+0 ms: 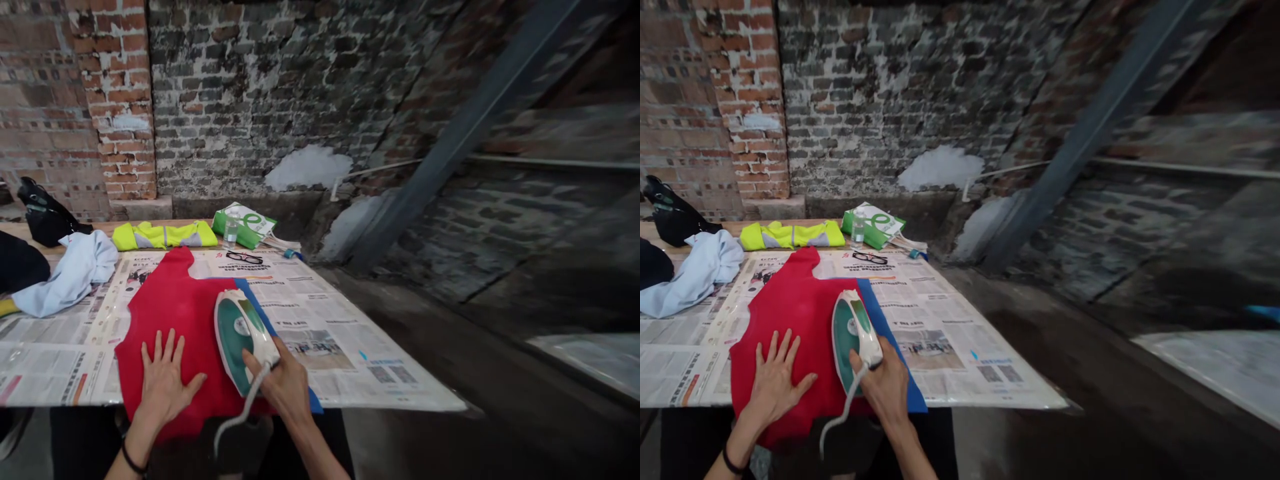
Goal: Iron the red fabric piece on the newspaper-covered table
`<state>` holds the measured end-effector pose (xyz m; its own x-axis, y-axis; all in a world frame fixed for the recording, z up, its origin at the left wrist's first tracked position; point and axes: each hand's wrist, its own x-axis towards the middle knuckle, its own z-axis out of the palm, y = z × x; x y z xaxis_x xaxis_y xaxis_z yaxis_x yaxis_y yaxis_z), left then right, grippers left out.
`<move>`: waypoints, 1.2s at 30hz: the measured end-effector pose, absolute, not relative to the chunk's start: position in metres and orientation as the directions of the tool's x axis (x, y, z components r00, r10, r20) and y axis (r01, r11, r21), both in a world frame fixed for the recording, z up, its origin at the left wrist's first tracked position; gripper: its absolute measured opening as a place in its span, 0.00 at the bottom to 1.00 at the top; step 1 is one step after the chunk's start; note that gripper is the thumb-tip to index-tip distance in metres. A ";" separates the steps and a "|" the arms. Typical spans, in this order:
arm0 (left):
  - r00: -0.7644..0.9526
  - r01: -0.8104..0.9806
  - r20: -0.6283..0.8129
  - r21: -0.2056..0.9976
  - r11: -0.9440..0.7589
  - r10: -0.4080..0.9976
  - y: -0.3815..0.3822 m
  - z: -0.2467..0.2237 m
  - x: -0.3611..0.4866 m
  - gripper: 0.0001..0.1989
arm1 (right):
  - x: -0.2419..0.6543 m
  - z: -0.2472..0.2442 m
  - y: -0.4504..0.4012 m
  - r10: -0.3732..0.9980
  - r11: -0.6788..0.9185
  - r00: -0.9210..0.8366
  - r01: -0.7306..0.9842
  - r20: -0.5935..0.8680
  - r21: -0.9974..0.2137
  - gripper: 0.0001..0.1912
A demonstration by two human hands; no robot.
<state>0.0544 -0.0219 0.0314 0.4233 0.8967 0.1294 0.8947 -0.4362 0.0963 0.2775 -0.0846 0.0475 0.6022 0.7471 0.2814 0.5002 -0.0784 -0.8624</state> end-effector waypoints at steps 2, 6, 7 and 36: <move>0.426 0.896 0.113 0.089 -0.436 0.898 -0.022 0.034 0.054 0.39 | 0.284 0.058 -0.049 0.723 -0.106 0.642 0.467 0.254 -0.878 0.16; 0.428 0.897 0.104 0.069 -0.436 0.898 -0.022 0.038 0.054 0.38 | 0.308 0.082 0.018 0.707 -0.203 0.688 0.422 0.166 -0.884 0.11; 0.427 0.898 0.106 0.066 -0.435 0.898 -0.022 0.038 0.054 0.38 | 0.313 0.085 0.029 0.705 -0.205 0.690 0.420 0.164 -0.884 0.10; 0.433 0.884 0.164 0.115 -0.453 0.886 -0.024 0.029 0.053 0.39 | 0.308 0.056 -0.055 0.774 -0.040 0.578 0.454 0.259 -0.890 0.19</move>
